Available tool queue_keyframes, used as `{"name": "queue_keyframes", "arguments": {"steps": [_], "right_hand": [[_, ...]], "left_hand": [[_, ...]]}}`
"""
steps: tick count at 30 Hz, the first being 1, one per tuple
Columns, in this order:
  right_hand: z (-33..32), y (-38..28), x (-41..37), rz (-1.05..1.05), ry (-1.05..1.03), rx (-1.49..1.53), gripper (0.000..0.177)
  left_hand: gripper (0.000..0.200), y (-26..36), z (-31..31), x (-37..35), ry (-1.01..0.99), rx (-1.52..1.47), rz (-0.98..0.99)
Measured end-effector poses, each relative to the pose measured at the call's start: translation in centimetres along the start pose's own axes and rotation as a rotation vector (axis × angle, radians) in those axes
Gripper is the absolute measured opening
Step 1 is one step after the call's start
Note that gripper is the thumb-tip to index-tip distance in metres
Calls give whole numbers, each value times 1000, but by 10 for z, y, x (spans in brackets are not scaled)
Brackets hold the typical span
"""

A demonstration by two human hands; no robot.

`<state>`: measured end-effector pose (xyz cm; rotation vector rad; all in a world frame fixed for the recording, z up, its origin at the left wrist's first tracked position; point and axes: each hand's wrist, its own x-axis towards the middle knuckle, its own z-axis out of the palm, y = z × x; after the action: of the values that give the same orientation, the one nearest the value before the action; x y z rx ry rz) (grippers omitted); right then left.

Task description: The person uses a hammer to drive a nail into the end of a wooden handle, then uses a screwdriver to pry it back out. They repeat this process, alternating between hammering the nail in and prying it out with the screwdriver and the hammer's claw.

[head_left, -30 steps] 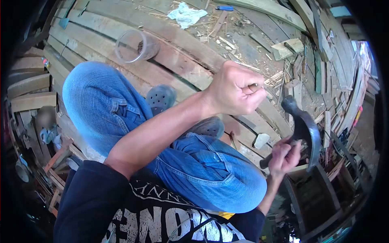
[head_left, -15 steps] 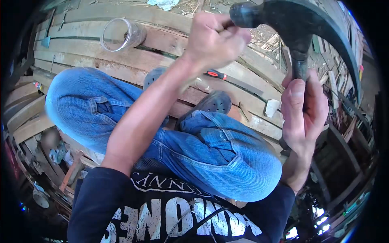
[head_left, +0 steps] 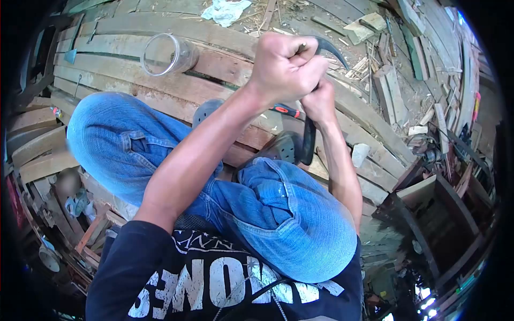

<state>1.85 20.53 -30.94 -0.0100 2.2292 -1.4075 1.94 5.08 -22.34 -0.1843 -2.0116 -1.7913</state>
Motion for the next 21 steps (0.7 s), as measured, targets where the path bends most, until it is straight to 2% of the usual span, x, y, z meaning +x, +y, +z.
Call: {"name": "queue_keyframes", "arguments": {"steps": [2, 4, 5, 7, 8, 11, 13, 15, 16, 17, 19, 20, 21], "right_hand": [[19, 10, 10, 18, -4, 83, 29], [34, 17, 24, -218, 55, 306, 24], [35, 18, 26, -223, 60, 307, 24], [38, 17, 30, -190, 63, 269, 24], [36, 13, 33, 52, -9, 114, 29], [36, 5, 29, 98, -9, 157, 30], [34, 1, 28, 81, -20, 151, 31], [19, -37, 17, -299, 188, 268, 34], [11, -34, 23, -183, 172, 92, 38], [7, -28, 28, -173, 170, 93, 38], [-5, -9, 43, -104, 150, -110, 40], [-32, 32, 55, -213, -160, -105, 43], [-25, 41, 60, -215, -157, -107, 43]], "left_hand": [[40, -2, 9, 3, 14, -48, -30], [39, -3, 16, 10, 26, -108, -20], [39, -2, 19, 11, 23, -110, -13], [35, -2, 21, 12, 34, -20, 12], [34, -2, 21, 14, 26, -44, -19], [34, -3, 19, 16, -3, -61, -80], [34, -2, 24, 19, 11, -45, -44], [33, 2, 30, 24, -33, -74, 2], [33, 3, 33, 27, -45, -57, 28], [33, 4, 35, 30, -47, -57, 19], [33, 3, 42, 34, -91, -103, 15], [33, -1, 45, 36, -91, -141, 5], [33, -4, 47, 35, -91, -142, 9]]}}
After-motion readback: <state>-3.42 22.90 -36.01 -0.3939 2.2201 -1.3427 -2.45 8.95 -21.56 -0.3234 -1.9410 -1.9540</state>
